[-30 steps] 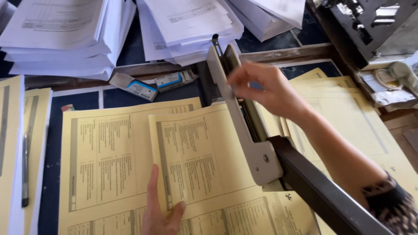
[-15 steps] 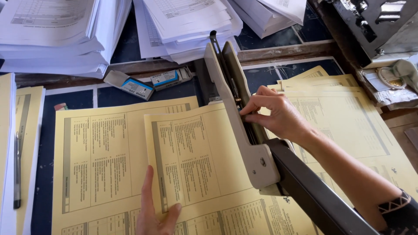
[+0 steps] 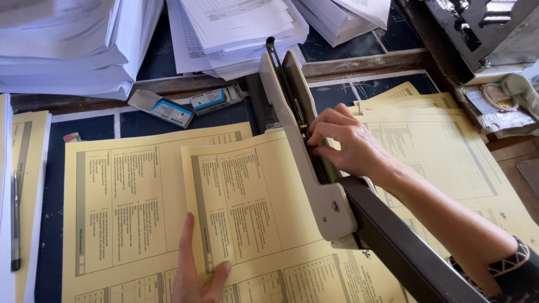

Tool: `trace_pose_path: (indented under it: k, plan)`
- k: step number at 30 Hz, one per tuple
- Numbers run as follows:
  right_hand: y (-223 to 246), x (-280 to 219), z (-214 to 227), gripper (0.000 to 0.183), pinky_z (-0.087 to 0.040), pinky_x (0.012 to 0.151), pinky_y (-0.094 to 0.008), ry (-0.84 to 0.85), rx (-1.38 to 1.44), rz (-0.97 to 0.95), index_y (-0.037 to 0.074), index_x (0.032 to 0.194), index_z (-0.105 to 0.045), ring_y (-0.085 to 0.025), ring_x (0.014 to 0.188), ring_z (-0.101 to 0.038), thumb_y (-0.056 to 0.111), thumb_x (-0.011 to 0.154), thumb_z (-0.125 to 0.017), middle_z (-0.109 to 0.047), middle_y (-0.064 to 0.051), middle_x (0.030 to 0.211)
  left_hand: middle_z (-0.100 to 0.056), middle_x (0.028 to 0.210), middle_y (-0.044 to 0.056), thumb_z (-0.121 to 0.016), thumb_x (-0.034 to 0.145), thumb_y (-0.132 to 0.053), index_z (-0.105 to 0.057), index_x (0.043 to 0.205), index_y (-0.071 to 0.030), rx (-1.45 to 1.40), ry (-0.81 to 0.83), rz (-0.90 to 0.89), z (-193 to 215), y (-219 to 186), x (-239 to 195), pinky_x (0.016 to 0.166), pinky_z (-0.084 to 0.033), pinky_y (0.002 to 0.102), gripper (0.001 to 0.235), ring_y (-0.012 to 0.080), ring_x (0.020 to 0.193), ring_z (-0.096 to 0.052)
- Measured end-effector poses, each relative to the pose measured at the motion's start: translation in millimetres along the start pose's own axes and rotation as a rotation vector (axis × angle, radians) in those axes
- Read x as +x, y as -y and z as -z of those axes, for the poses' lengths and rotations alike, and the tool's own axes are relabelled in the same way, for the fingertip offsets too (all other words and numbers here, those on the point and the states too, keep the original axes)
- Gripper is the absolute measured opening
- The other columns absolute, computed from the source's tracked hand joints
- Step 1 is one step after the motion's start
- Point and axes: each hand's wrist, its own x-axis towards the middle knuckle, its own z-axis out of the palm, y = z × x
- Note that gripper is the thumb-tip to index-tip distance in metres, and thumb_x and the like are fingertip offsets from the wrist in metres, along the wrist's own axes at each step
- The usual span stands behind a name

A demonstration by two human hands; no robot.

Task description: The person is aligning and stapling stacks of yellow documents using a heavy-duty manual stapler.

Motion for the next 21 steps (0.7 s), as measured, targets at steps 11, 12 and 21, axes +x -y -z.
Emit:
trace_pose_path:
  k: [11, 12, 21]
  plan:
    - [22, 3, 43, 0.035, -0.033, 0.105, -0.052, 0.528, -0.036, -0.108, 0.019, 0.120, -0.072, -0.025, 0.115, -0.038, 0.015, 0.095, -0.049, -0.042, -0.005, 0.144, -0.059, 0.146, -0.006, -0.068, 0.083, -0.008, -0.013, 0.157, -0.049, 0.011, 0.023, 0.024, 0, -4, -2, 0.074, -0.063, 0.035, 0.102, 0.0256, 0.072, -0.068]
    - [24, 4, 45, 0.039, -0.027, 0.110, -0.055, 0.561, -0.044, -0.112, 0.020, 0.125, -0.070, -0.026, 0.120, -0.036, 0.012, 0.095, -0.045, -0.037, -0.006, 0.151, -0.052, 0.153, -0.007, -0.068, 0.083, -0.008, -0.011, 0.157, -0.049, 0.008, 0.037, 0.035, 1, -6, -1, 0.088, -0.065, 0.037, 0.103, 0.0262, 0.097, -0.078]
    - [26, 14, 54, 0.092, -0.041, 0.101, -0.048, 0.704, -0.346, -0.132, 0.030, 0.123, -0.071, -0.028, 0.125, -0.036, -0.027, 0.055, -0.046, -0.030, -0.008, 0.157, -0.051, 0.153, 0.001, -0.064, 0.084, -0.004, -0.013, 0.156, -0.044, -0.060, 0.067, -0.078, 1, 7, 4, 0.049, -0.058, 0.031, 0.097, 0.0201, 0.045, -0.054]
